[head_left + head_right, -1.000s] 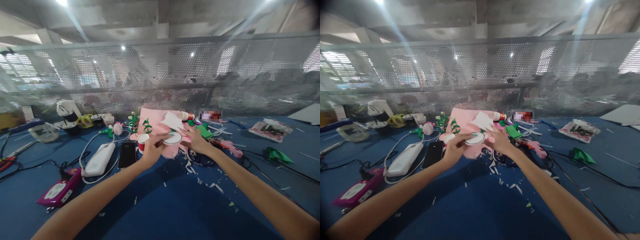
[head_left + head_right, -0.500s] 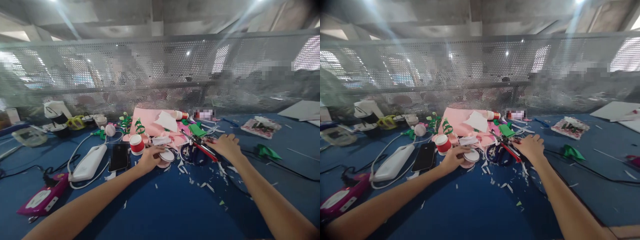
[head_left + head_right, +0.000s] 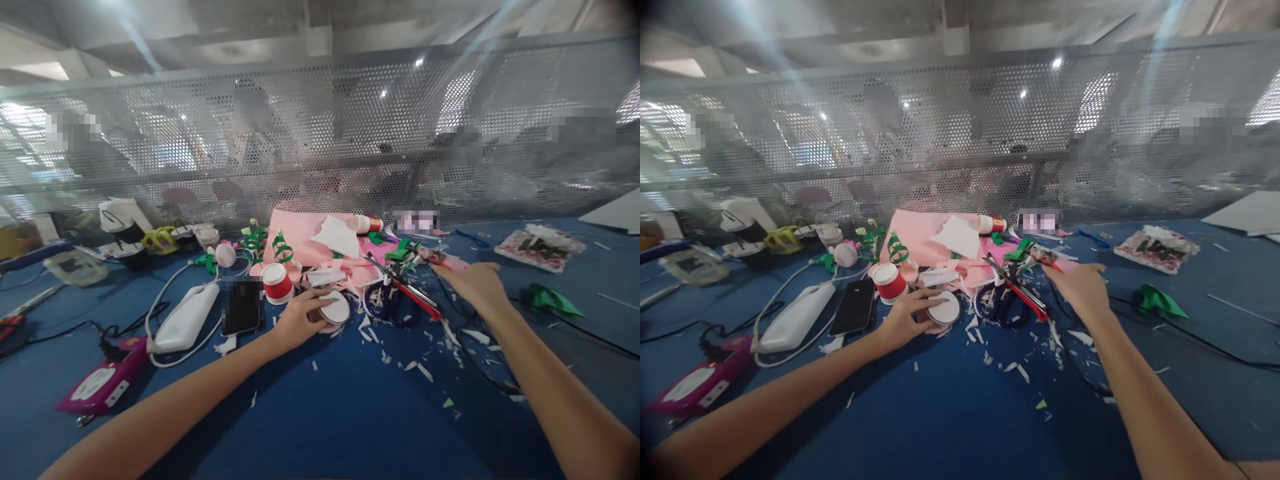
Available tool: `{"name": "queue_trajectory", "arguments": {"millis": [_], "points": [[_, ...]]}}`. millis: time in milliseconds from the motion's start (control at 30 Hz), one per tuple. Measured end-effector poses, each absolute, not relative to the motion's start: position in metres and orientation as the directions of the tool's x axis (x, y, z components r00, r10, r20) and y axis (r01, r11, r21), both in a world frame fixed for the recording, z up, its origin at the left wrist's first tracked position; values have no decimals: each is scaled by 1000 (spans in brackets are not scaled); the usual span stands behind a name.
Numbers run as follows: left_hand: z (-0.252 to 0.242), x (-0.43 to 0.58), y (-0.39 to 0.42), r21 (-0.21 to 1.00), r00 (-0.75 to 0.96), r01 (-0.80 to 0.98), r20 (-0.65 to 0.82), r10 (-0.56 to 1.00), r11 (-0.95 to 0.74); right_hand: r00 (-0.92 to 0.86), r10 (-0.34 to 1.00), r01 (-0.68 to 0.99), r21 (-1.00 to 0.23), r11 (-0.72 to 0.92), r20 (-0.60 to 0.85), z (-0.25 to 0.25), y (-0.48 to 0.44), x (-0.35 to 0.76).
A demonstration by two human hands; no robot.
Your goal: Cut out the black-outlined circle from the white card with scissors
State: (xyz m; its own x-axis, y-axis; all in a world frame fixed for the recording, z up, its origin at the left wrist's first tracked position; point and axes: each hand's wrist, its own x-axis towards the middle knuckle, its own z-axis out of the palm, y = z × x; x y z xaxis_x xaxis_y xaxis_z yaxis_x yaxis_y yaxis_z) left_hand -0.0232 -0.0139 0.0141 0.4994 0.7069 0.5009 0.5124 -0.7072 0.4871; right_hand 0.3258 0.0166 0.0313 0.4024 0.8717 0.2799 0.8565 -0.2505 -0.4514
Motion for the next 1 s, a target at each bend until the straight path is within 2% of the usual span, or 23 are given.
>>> {"name": "queue_trajectory", "arguments": {"millis": [67,133,233,367,533,667,833,900,1000], "points": [[15,-29,-18,494,488,517,501,715,-699,489,814,821,-479,-310,313,39,10,316],[14,-35,-20,525,476,517,480,737,-676,505,785,818,-488,-304,359,44,3,302],[12,-40,-19,580,433,535,437,788,-615,476,773,840,-477,-258,420,49,-6,281],[9,-40,-15,612,413,538,408,814,-579,417,697,889,-420,-180,584,49,-11,268],[8,-40,-15,584,378,579,427,822,-569,500,662,807,-578,-122,559,44,-2,282],[11,-41,-20,489,364,639,488,793,-594,518,662,732,-681,-16,541,40,4,288],[35,-19,-11,262,267,757,713,649,-599,547,675,680,-733,-13,495,34,9,286],[48,0,1,250,297,756,692,658,-604,574,673,650,-759,-29,466,31,12,287],[63,31,24,259,460,708,538,707,-657,602,664,613,-789,-30,443,28,14,289]]}}
